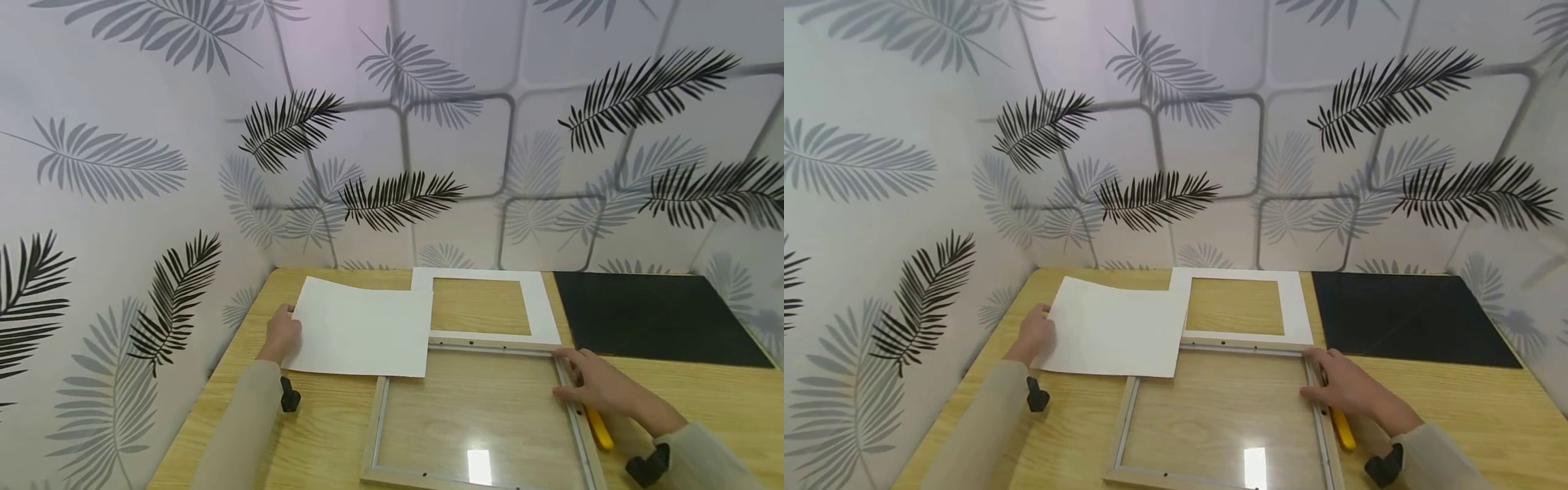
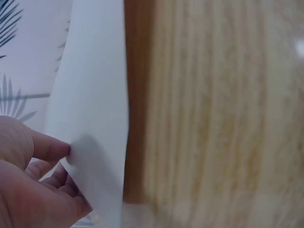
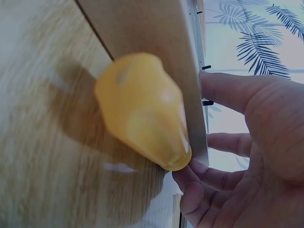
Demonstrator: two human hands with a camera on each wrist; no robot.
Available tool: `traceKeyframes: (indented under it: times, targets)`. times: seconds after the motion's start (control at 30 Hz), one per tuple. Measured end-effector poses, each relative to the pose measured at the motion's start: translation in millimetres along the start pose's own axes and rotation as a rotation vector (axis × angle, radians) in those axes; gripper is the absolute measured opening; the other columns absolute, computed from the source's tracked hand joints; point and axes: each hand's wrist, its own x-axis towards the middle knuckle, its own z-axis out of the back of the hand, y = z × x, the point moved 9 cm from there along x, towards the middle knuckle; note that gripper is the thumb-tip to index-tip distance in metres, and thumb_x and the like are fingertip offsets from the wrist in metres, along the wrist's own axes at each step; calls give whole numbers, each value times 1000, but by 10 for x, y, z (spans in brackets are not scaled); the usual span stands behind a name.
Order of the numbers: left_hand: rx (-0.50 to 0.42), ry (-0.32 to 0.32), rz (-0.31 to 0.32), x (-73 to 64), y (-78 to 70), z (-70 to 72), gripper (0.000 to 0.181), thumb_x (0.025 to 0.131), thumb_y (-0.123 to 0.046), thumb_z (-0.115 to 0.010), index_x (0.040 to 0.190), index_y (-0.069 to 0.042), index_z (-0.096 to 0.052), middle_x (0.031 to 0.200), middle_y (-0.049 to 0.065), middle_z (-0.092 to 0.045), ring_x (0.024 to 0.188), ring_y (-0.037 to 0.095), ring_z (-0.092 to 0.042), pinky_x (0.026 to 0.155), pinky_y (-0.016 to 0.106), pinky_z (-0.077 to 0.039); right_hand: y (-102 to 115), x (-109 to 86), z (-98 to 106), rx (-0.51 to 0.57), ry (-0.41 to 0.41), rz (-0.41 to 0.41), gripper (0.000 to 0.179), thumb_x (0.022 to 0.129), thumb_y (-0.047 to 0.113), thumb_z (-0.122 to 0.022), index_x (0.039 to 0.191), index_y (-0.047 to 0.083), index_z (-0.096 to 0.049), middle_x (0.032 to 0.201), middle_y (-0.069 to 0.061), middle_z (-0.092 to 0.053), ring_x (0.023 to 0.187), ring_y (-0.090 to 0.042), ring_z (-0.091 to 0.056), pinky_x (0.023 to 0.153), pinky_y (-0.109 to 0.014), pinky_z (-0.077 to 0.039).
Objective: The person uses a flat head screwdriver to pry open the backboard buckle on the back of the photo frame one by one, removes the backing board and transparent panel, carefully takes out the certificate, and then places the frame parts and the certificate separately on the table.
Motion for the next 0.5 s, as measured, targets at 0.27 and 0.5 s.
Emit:
traceKeyframes:
  times: [0.27, 0.5]
  targets:
    - [312, 58, -225, -122, -144, -222, 64, 97, -25, -49, 143, 12, -24, 140, 36, -32, 130, 49, -27, 106, 56, -23, -5, -5, -8, 2, -10, 7, 70, 83, 39, -71, 134, -1, -45, 91, -6, -47, 73, -16, -44, 60, -30, -38]
    - [560, 332, -387, -454, -205, -575, 86, 91, -58, -50, 150, -1, -21, 148, 38, -6, 135, 54, -4, 106, 64, -9, 4, 7, -16, -5, -12, 11, 70, 83, 39, -72, 134, -2, -45, 91, -6, -48, 73, -16, -44, 60, -31, -39]
